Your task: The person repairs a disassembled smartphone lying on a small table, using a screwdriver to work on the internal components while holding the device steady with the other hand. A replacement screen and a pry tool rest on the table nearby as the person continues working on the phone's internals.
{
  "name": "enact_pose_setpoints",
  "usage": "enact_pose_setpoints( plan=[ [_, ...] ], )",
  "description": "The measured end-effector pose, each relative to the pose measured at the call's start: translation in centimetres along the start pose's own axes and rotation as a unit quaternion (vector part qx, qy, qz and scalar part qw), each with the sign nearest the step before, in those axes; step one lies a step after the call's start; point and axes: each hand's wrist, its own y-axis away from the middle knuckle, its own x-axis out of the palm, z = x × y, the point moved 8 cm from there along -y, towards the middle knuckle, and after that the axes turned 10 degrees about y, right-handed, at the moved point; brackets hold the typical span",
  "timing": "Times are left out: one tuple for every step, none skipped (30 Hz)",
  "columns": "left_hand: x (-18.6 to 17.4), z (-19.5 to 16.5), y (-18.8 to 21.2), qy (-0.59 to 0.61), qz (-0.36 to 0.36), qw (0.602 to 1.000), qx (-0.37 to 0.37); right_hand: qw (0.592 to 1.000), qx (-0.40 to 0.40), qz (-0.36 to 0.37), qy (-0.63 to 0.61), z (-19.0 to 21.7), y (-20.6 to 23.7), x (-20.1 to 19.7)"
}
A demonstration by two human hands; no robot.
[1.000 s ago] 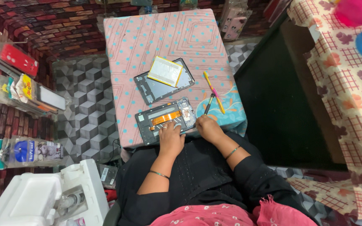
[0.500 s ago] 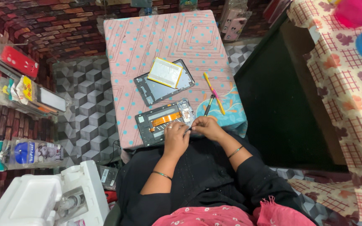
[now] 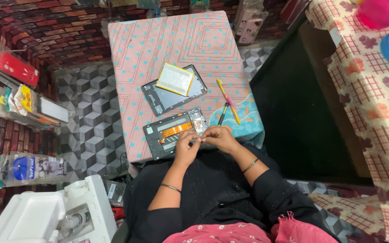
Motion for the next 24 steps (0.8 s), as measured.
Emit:
enact_pose_setpoints(
  plan=[
    [0.0,0.4,0.0,0.015,-0.004,1.0,-0.017,1.0,-0.011,-0.002,-0.003,0.1,0.0,0.1],
    [0.0,0.8,0.0,0.03,-0.008,0.999,-0.035,1.0,-0.023,-0.003,-0.006,0.1,0.0,0.2],
    [0.0,0.9,0.0,0.04,-0.011,0.999,-0.035,1.0,-0.009,-0.008,-0.028,-0.3,0.0,0.3],
    [0.0,1.0,0.0,0.05,-0.013,0.998,-0.034,0.999,0.004,-0.014,-0.05,-0.6,-0.1,0.3],
    [-0.1,1.1,0.1,0.061,-0.016,0.997,-0.034,0.997,0.018,-0.02,-0.072,-0.8,-0.1,0.5],
    [-0.1,1.3,0.1,0.063,-0.017,0.997,-0.04,0.997,0.026,-0.023,-0.067,-1.0,-0.1,0.5],
    [-0.1,1.4,0.2,0.065,-0.018,0.997,-0.045,0.997,0.034,-0.026,-0.062,-1.1,-0.1,0.6],
    [-0.1,1.5,0.2,0.067,-0.018,0.996,-0.051,0.997,0.042,-0.028,-0.057,-1.1,0.0,0.7],
    [-0.2,1.6,0.2,0.066,-0.019,0.996,-0.051,0.998,0.038,-0.031,-0.044,-0.8,0.0,0.8],
    [-0.1,1.7,0.2,0.064,-0.02,0.996,-0.052,0.998,0.035,-0.033,-0.03,-0.4,0.1,0.9],
    [-0.2,1.7,0.3,0.063,-0.021,0.996,-0.053,0.999,0.031,-0.035,-0.017,0.1,0.3,0.9],
    [-0.2,1.7,0.3,0.067,-0.022,0.996,-0.053,0.999,0.014,-0.042,0.019,1.0,0.4,0.9],
    [-0.2,1.8,0.4,0.071,-0.023,0.996,-0.053,0.997,-0.003,-0.049,0.055,1.9,0.5,0.9],
    [-0.2,1.7,0.4,0.076,-0.025,0.995,-0.054,0.994,-0.02,-0.056,0.09,2.9,0.7,0.9],
    [-0.2,1.8,0.4,0.08,-0.024,0.995,-0.057,0.985,-0.049,-0.063,0.154,4.1,0.9,0.9],
    [-0.2,1.8,0.4,0.083,-0.023,0.994,-0.061,0.971,-0.079,-0.069,0.217,5.4,1.1,0.9],
    [-0.3,1.9,0.4,0.087,-0.023,0.994,-0.065,0.951,-0.107,-0.075,0.279,6.5,1.3,1.0],
    [-0.3,1.8,0.4,0.083,-0.02,0.994,-0.063,0.951,-0.102,-0.072,0.284,7.0,1.4,1.1],
    [-0.3,1.7,0.4,0.08,-0.017,0.995,-0.06,0.95,-0.096,-0.069,0.289,7.3,1.4,1.2],
    [-0.3,1.7,0.5,0.076,-0.013,0.995,-0.058,0.949,-0.09,-0.066,0.294,7.6,1.4,1.3],
    [-0.3,1.6,0.4,0.074,-0.013,0.996,-0.054,0.943,-0.106,-0.066,0.31,8.1,1.4,1.6],
    [-0.3,1.6,0.4,0.072,-0.012,0.996,-0.05,0.936,-0.122,-0.065,0.325,8.5,1.5,1.8],
    [-0.3,1.5,0.4,0.07,-0.012,0.996,-0.046,0.928,-0.138,-0.064,0.34,8.8,1.6,2.0],
    [-0.3,1.6,0.4,0.068,-0.012,0.996,-0.054,0.917,-0.154,-0.069,0.361,9.2,1.6,2.2]
  ],
)
